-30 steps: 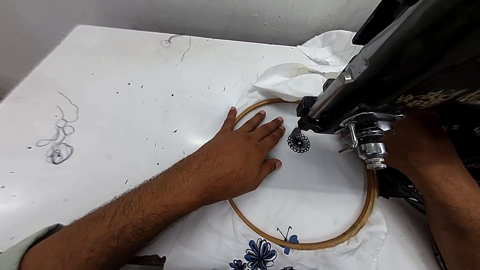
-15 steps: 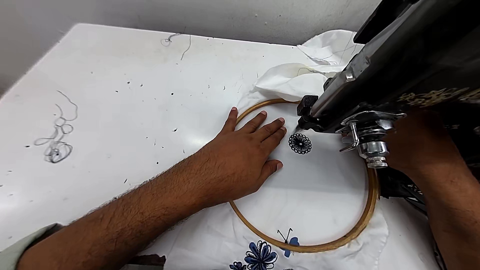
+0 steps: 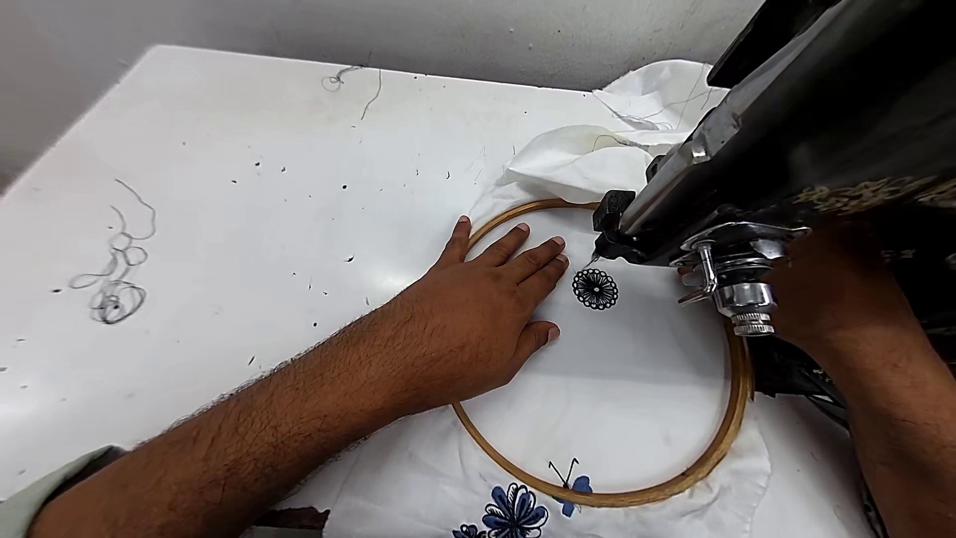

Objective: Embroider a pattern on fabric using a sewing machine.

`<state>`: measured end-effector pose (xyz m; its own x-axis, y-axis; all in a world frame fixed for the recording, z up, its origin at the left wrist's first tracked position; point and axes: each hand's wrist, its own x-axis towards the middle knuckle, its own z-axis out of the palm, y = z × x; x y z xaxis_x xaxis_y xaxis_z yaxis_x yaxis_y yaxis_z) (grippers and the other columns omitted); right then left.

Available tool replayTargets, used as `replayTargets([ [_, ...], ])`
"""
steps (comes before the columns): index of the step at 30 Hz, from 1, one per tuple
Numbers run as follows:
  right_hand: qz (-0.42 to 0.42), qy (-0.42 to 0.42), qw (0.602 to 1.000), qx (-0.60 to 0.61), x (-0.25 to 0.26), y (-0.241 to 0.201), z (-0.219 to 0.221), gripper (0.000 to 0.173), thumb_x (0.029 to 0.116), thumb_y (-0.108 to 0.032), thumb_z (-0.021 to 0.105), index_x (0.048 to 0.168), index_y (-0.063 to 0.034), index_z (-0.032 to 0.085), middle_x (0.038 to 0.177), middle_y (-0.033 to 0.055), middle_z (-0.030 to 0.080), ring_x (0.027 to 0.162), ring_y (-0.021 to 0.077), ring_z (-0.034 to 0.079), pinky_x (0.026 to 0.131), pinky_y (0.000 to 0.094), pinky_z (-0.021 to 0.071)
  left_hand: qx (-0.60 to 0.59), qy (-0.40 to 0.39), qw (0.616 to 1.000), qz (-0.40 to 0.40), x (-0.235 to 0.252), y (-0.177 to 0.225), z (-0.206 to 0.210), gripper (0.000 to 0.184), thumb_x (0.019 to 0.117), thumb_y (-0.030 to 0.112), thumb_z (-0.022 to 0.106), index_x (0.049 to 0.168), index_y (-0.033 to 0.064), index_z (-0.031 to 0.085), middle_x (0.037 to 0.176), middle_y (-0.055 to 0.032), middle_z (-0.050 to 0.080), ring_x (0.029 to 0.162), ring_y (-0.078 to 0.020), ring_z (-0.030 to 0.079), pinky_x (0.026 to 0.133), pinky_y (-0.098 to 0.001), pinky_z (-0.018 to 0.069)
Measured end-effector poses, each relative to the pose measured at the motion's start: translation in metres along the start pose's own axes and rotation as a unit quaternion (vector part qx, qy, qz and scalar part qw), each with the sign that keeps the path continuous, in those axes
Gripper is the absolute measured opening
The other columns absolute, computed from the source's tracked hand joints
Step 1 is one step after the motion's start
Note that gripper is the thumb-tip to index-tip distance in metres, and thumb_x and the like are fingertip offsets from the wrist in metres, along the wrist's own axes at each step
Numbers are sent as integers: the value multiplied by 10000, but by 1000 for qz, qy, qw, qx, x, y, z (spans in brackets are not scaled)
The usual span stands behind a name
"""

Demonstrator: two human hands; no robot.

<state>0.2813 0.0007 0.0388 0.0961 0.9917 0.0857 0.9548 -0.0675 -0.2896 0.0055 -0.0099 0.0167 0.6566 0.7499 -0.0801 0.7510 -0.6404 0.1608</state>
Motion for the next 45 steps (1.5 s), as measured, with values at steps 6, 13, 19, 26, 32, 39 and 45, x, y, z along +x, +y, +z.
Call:
replayTargets([
  [6,-21,40,999,30,3,-4,3,236,907,-169,721,755,-40,594,706,103,556,660,227,526,601,479,400,-5,5,1000,-10,2,-1,1,638,1079,516,290,1607,170,380,1689,4,302,1572,-297,230,1194,-736,131],
  [13,-15,12,1000,6,4,2,-2,300,903,-142,746,705,-53,540,665,108,520,635,257,504,576,487,370,-5,6,1000,1,3,1,2,635,1083,514,280,1606,170,382,1687,5,306,1575,-285,223,1200,-733,114],
  [19,-19,-13,1000,-13,0,1,-4,316,942,-168,741,707,-65,556,647,105,515,610,255,502,559,476,371,3,-7,1000,1,0,-1,-1,642,1076,525,285,1613,184,369,1692,13,294,1577,-285,215,1197,-725,156],
  [26,-1,23,1000,4,8,5,2,265,987,-174,664,782,-12,617,741,178,585,703,327,565,611,560,404,-62,132,988,50,16,-29,1,418,1062,392,448,1312,155,685,1359,-13,663,1295,-253,582,1086,-624,362],
  [32,17,66,995,70,10,9,8,324,1003,-298,612,895,4,652,785,187,604,747,337,581,645,594,408,-120,260,958,37,24,-74,-9,322,1052,269,485,1118,92,746,1058,-65,719,994,-214,669,858,-481,485],
  [39,-158,99,975,120,19,22,33,138,867,-136,662,754,-62,632,671,43,567,594,147,520,569,415,430,-132,220,966,-1,27,-99,-3,308,1056,271,519,1212,91,715,1160,-96,700,1088,-247,664,953,-489,517],
  [45,-207,65,968,125,22,26,40,218,921,-226,608,765,-79,650,675,40,579,624,162,558,583,426,443,-105,166,980,17,30,-85,3,432,1022,408,551,1343,142,665,1378,-63,641,1289,-284,575,997,-612,429],
])
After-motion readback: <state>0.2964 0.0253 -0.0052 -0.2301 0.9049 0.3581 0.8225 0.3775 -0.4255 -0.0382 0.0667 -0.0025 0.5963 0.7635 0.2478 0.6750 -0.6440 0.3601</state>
